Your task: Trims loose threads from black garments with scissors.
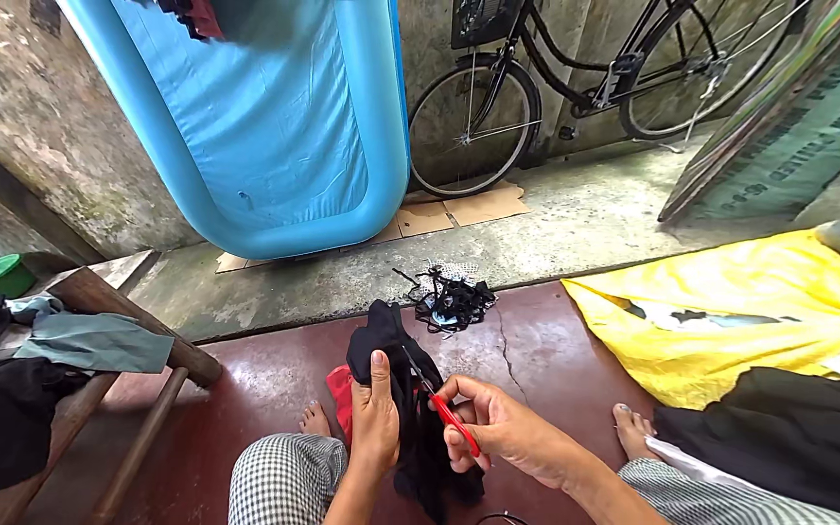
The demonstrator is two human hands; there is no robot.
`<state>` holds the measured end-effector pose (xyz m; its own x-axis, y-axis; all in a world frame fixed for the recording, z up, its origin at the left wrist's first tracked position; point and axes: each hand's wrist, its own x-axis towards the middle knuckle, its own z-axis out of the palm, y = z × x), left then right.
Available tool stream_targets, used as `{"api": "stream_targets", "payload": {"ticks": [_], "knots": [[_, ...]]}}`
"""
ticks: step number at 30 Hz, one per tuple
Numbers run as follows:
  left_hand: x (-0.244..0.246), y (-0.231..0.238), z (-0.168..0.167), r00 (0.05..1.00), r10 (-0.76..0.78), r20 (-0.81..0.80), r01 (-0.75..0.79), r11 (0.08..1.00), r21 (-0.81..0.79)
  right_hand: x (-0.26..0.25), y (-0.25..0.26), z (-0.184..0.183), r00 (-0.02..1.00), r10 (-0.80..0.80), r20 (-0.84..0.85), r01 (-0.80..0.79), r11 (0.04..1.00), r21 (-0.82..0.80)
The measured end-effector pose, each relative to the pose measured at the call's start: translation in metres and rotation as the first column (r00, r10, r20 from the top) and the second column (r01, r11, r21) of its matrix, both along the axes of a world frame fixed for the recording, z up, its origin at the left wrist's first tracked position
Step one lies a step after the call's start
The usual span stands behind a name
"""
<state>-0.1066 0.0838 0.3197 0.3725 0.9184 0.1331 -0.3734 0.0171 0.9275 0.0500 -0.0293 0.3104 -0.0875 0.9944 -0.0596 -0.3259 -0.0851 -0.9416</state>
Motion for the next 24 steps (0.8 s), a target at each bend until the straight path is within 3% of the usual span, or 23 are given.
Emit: {"api": "stream_targets", "payload": {"ticks": [14,21,24], "knots": [[0.0,-0.008,-0.01,1.0,-0.002,-0.022,0.002,1.0,0.005,0.001,0.001,-0.001,0.999,-0.032,-0.009,0.033,0.999,0.022],[-0.023,0.026,0.007,0.996,-0.007,-0.087,-0.001,0.995,-0.099,0.006,0.003,-0.008,0.984,-0.09,0.153,0.087,0.996,0.023],[-0.03,0.039,0.012,0.987,-0.079,-0.142,0.053,0.983,-0.175,0.006,0.005,-0.02,0.969,-0.055,0.242,0.058,0.998,-0.002]]}}
